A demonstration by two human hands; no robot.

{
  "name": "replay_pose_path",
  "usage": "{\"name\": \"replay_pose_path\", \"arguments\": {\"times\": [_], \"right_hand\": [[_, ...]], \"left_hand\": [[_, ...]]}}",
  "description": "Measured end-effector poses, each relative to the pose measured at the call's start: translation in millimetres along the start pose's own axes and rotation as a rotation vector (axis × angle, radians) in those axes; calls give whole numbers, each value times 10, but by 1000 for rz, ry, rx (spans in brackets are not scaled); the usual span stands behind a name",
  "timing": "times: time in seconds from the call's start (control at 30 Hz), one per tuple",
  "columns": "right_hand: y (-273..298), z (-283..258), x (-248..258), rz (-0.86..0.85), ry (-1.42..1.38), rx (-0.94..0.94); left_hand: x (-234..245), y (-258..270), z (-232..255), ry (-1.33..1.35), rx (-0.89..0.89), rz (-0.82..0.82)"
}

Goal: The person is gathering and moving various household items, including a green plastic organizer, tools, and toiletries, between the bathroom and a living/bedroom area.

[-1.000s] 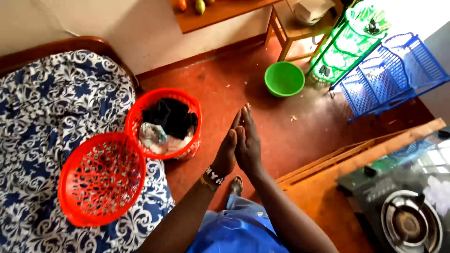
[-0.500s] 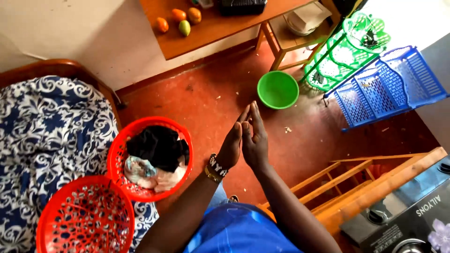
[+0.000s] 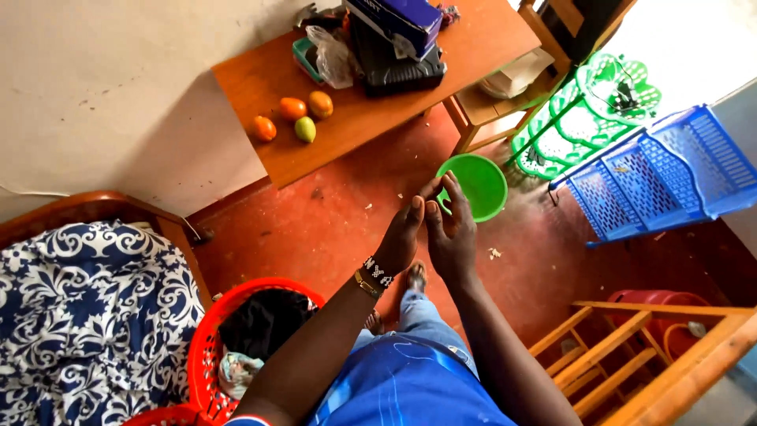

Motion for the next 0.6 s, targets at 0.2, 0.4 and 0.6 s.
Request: {"name": "replay_pose_path", "arguments": {"times": [0.2, 0.4, 0.6], "right_hand": [[-836, 426, -350, 1, 138, 67], [-1956, 784, -721, -86, 136, 64], [-2768, 1046, -1129, -198, 172, 28]], "left_hand": [[281, -939, -276, 12, -31, 15], [500, -1992, -312, -33, -34, 79], [769, -2681, -318, 8, 16, 184]]}}
Point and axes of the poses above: each hand's wrist, its own y-axis away from the middle knuckle, its own x-axis out of the back of the hand, z = x × y, the point moved 4 cm from there along -y, towards the middle knuckle, and after that the axes turned 9 degrees about z, right-handed, at the moved point
